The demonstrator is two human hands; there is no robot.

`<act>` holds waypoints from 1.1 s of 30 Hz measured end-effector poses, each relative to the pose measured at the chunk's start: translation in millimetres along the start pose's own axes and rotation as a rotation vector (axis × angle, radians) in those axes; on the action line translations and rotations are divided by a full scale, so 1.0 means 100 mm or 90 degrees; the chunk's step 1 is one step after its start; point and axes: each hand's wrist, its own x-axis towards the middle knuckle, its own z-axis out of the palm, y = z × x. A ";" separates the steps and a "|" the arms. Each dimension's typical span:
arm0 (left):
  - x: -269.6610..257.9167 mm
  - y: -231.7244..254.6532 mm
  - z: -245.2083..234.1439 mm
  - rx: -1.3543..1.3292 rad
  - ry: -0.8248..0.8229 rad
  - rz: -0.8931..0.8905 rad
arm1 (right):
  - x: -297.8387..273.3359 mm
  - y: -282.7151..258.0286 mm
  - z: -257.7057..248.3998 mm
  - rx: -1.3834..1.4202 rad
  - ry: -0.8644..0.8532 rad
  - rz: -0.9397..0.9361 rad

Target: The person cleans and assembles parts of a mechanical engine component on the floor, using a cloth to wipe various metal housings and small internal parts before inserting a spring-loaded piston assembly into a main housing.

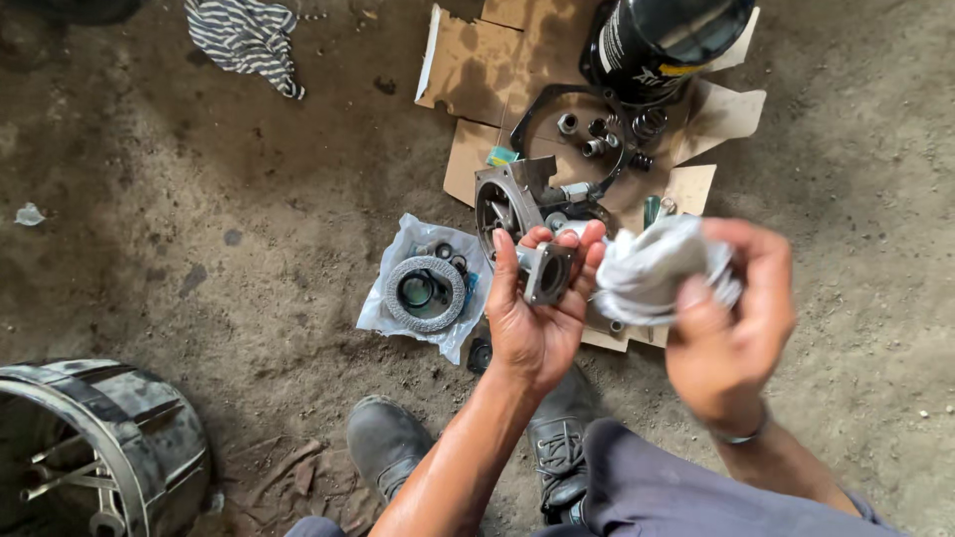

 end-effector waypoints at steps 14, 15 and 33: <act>-0.10 -0.04 -0.04 0.123 0.107 -0.086 | 0.36 0.35 0.13 -0.496 -0.396 -0.573; -0.08 -0.02 -0.02 0.125 0.111 -0.082 | 0.37 0.36 0.14 -0.502 -0.398 -0.560; -0.03 0.07 -0.31 0.345 -0.137 0.161 | -0.05 0.60 0.22 -0.031 -0.291 0.539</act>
